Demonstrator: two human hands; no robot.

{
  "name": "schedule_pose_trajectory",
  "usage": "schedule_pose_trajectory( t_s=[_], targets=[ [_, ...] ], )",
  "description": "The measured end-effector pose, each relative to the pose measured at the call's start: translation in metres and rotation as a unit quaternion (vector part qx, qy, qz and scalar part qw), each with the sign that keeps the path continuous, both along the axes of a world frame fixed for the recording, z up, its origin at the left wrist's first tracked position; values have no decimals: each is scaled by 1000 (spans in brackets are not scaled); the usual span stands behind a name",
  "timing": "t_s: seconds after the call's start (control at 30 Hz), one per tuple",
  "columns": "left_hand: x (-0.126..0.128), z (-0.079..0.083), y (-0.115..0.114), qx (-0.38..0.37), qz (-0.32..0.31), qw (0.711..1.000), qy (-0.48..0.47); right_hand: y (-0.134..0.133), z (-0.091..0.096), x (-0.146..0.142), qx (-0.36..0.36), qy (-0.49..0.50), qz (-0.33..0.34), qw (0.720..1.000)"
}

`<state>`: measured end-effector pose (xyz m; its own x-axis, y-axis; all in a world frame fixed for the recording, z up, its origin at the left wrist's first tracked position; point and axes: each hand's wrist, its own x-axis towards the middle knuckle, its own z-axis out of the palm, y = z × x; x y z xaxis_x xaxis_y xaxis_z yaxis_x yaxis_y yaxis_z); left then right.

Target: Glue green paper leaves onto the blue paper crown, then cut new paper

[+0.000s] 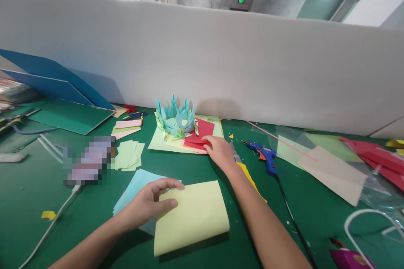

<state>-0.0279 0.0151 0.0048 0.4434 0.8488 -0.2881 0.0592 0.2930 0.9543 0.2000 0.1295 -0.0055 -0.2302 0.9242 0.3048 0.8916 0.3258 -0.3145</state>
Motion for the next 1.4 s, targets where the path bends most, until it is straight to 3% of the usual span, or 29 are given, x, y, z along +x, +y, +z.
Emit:
schedule_pose_trajectory(
  t_s=[0.17, 0.5, 0.77, 1.07, 1.4],
  targets=[
    [-1, 0, -1, 20, -10, 999, 25, -1, 0, 9, -26, -17, 49, 998],
    [-2, 2, -1, 19, -15, 999, 40, 2, 9, 5, -48, -28, 5, 998],
    [-2, 1, -1, 26, -25, 998, 44, -3, 11, 6, -64, -34, 45, 996],
    [-2, 2, -1, 15, -66, 996, 62, 6, 9, 3, -69, -30, 13, 997],
    [-2, 3, -1, 29, -43, 996, 68, -1, 11, -6, -67, -38, 41, 996]
  ],
)
